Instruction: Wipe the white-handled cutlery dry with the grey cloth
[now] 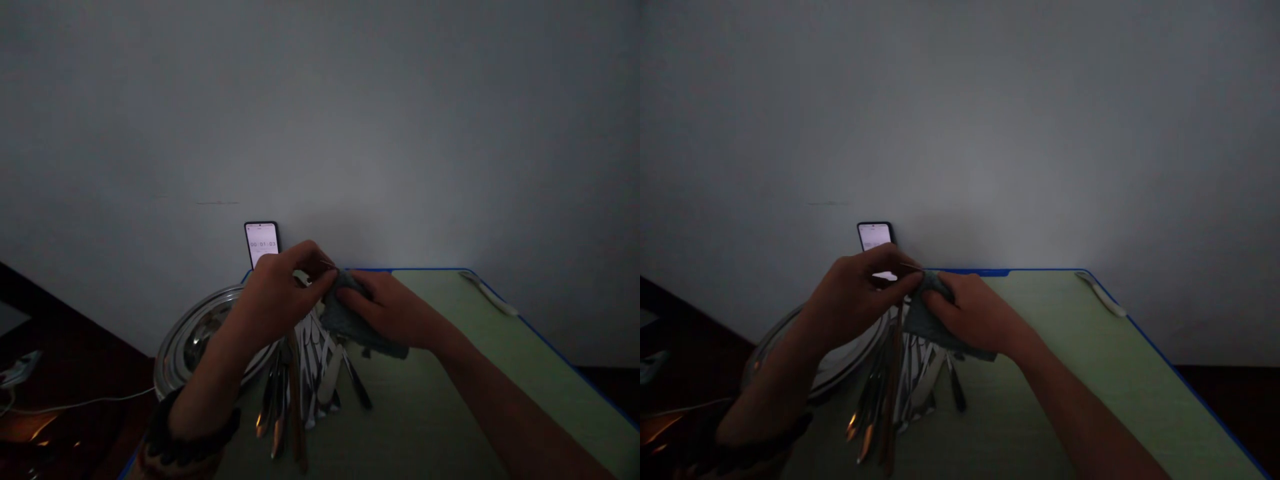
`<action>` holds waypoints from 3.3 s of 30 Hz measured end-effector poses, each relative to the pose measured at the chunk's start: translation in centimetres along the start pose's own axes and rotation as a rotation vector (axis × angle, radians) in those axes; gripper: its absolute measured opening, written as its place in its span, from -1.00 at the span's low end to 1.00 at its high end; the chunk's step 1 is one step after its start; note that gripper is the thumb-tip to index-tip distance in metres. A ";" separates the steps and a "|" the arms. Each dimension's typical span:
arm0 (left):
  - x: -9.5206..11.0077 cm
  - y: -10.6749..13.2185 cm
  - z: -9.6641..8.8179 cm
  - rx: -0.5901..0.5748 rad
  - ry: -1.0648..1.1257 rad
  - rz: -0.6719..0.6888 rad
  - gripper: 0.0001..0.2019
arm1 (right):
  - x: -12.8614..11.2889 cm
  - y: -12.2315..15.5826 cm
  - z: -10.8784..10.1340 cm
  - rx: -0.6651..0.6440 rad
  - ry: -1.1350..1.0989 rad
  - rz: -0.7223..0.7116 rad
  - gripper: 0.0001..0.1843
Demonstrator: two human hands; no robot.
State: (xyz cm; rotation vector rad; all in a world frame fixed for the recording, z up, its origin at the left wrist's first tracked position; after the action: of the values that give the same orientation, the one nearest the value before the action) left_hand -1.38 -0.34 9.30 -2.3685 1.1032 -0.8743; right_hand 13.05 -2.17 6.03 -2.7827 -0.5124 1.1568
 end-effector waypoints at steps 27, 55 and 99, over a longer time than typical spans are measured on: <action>-1.5 0.7 -1.3 -0.339 -0.007 0.096 -0.62 | 0.2 2.3 -3.8 -0.281 0.206 -0.016 -0.74; -0.9 0.5 -2.4 -0.238 -0.088 0.129 -0.63 | -0.6 2.1 -3.6 -0.223 0.160 -0.020 -0.74; -1.7 0.8 -1.3 -0.361 0.118 -0.103 -0.48 | -0.2 1.5 -2.9 -0.073 0.392 -0.006 -0.70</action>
State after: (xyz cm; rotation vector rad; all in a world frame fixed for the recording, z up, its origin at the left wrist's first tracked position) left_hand -3.53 0.42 9.15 -2.7168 1.2880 -0.9251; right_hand 15.40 -3.52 7.89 -2.9561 -0.5269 0.5736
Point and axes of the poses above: each hand's wrist, its own y-axis away from the middle knuckle, its own z-axis out of the palm, x = y × z, the point moved 3 cm from there along -y, towards the middle knuckle, and after that the axes turned 11 degrees about z, right-handed, at the moved point
